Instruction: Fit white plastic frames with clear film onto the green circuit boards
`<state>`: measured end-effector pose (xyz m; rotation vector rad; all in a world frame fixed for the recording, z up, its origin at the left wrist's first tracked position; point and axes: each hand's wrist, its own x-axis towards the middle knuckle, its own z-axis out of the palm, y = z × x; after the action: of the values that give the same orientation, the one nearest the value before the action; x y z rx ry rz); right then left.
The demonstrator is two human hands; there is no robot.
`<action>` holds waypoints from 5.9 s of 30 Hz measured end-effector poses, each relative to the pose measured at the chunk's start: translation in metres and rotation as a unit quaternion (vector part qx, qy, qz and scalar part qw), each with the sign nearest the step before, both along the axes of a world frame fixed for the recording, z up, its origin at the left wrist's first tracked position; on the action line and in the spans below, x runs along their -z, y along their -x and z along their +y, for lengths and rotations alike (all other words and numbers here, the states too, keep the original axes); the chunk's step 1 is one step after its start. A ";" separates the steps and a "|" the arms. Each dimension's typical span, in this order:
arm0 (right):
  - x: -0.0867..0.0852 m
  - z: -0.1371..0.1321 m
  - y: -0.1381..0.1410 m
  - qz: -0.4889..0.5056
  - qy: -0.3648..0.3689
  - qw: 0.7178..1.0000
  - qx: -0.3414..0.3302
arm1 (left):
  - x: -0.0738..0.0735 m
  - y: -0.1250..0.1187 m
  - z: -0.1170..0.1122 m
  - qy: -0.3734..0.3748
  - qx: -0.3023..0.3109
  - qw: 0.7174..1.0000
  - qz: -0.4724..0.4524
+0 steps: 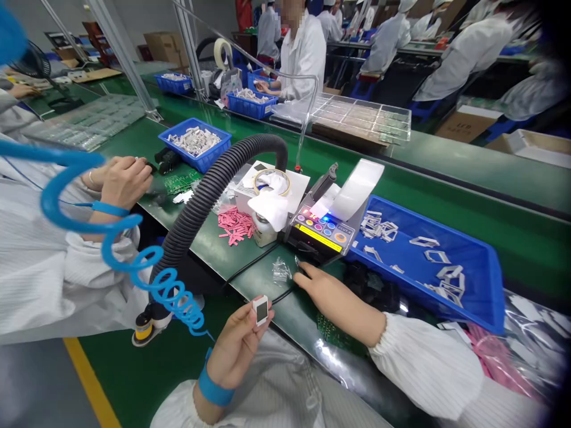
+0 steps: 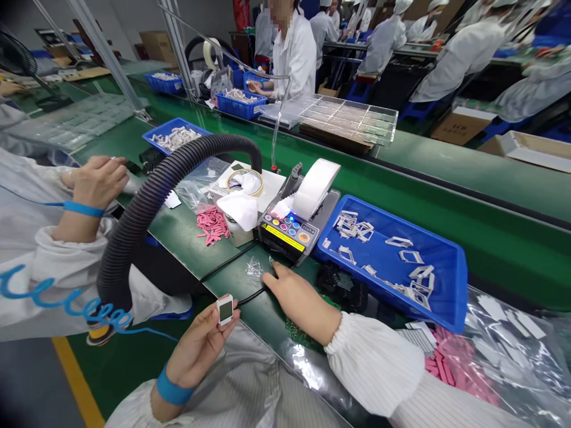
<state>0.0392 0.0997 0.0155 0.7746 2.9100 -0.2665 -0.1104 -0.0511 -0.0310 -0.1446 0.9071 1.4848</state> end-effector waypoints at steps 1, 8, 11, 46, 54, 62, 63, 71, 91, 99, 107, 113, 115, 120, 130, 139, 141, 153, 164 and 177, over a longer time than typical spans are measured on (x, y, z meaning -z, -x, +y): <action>0.001 0.002 0.003 -0.002 0.001 1.000 0.006 | 0.000 0.001 -0.001 -0.001 -0.002 1.000 -0.001; -0.002 -0.003 -0.001 0.000 -0.016 0.999 0.041 | 0.004 0.005 -0.005 0.005 -0.004 1.000 -0.010; -0.001 -0.009 -0.010 0.063 -0.089 0.994 0.030 | 0.005 0.006 -0.005 0.001 -0.012 1.000 -0.009; -0.008 -0.027 0.026 -0.019 -0.051 0.996 -0.070 | 0.007 0.015 -0.007 -0.003 -0.016 1.000 -0.015; -0.011 -0.010 0.044 -0.037 -0.082 0.996 -0.021 | 0.003 0.014 -0.006 -0.003 -0.023 1.000 -0.012; -0.036 -0.015 0.043 -0.022 -0.062 0.998 -0.006 | -0.006 0.011 -0.003 0.022 -0.015 0.999 -0.019; -0.047 -0.016 0.034 -0.013 -0.071 0.997 0.008 | -0.006 0.011 -0.003 0.029 -0.015 0.999 -0.018; -0.065 0.013 -0.037 -0.010 -0.270 0.952 0.147 | -0.007 -0.001 0.006 0.001 0.017 1.000 -0.002; -0.013 -0.016 -0.017 0.462 0.597 0.448 0.479 | -0.038 -0.038 0.030 0.016 -0.017 0.999 -0.036; -0.007 -0.009 -0.004 0.496 0.619 0.333 0.510 | -0.040 -0.033 0.022 0.022 -0.017 0.999 -0.035; -0.011 -0.010 -0.006 0.504 0.628 0.288 0.519 | -0.037 -0.033 0.021 0.029 -0.011 0.999 -0.021; -0.011 -0.011 0.005 0.513 0.628 0.280 0.513 | -0.036 -0.033 0.021 0.023 -0.002 0.999 -0.024; -0.010 -0.011 0.009 0.518 0.623 0.282 0.514 | -0.036 -0.033 0.020 0.024 -0.002 0.999 -0.021; -0.007 -0.010 0.015 0.534 0.605 0.286 0.517 | -0.036 -0.030 0.019 0.020 -0.001 1.000 -0.022; -0.007 -0.006 0.021 0.545 0.575 0.306 0.528 | -0.044 -0.030 0.026 0.019 -0.006 0.999 -0.027; -0.058 -0.055 -0.017 0.531 0.458 0.617 0.358 | -0.068 -0.047 0.040 -0.006 -0.001 0.995 -0.101; -0.069 -0.069 -0.032 0.499 0.307 0.760 0.281 | -0.076 -0.058 0.043 -0.019 0.035 0.994 -0.104; -0.080 -0.065 -0.058 0.470 0.033 0.835 0.285 | -0.093 -0.091 0.052 -0.078 0.129 0.985 -0.084; -0.076 -0.054 -0.059 0.465 0.036 0.828 0.311 | -0.093 -0.092 0.054 -0.059 0.117 0.990 -0.056; -0.024 -0.059 -0.076 0.270 -0.121 0.953 0.070 | -0.079 -0.071 0.049 0.003 0.091 0.995 -0.046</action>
<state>0.1148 0.0411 0.0391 1.0991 3.4527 -0.1539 -0.0398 -0.0024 0.0475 -0.1292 0.8291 1.2955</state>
